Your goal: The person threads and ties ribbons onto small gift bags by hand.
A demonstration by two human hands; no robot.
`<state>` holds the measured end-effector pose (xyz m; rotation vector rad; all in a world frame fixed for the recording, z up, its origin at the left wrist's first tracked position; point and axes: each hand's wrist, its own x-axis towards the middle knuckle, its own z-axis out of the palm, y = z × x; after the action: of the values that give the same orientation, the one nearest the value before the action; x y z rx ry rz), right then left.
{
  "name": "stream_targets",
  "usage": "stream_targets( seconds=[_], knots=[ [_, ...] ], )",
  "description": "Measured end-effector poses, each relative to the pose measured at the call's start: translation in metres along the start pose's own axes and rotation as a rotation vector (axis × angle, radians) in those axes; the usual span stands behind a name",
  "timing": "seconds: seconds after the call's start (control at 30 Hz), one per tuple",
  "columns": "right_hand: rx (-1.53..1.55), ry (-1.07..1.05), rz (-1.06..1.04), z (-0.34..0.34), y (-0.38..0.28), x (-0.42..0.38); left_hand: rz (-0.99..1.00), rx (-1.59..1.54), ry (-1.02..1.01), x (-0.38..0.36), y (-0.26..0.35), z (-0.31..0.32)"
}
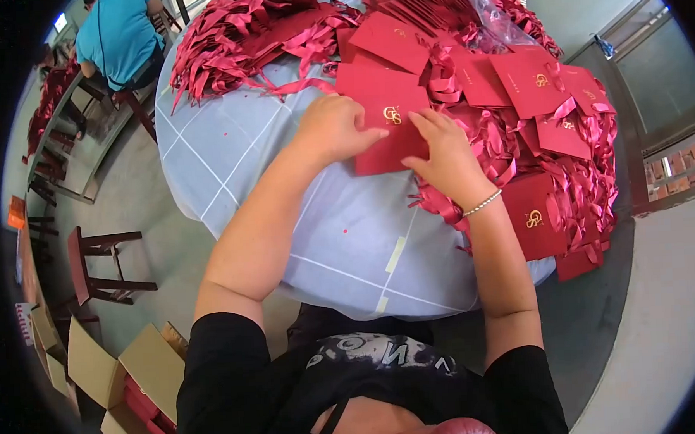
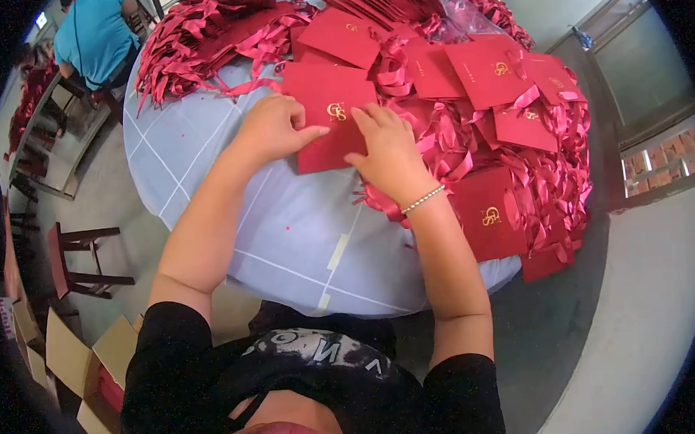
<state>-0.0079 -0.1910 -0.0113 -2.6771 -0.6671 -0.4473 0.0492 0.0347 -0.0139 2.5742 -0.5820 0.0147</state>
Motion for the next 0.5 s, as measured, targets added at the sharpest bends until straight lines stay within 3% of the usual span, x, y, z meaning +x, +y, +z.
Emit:
stream_targets(
  seconds=[0.03,0.13,0.23,0.5],
  knots=[
    [-0.061,-0.038,-0.008,0.004,-0.007,-0.001,-0.078,0.023,-0.061,0.0,0.002,-0.005],
    [-0.055,-0.077,-0.026,0.013,-0.008,-0.005,0.066,0.003,0.476,-0.002,-0.013,0.015],
    [0.056,-0.042,-0.027,0.019,-0.006,-0.008,0.11,-0.055,0.41,0.003,-0.023,0.019],
    [0.169,0.03,-0.097,0.017,-0.004,-0.011,0.253,-0.047,0.481,0.003,-0.018,0.01]
  ],
)
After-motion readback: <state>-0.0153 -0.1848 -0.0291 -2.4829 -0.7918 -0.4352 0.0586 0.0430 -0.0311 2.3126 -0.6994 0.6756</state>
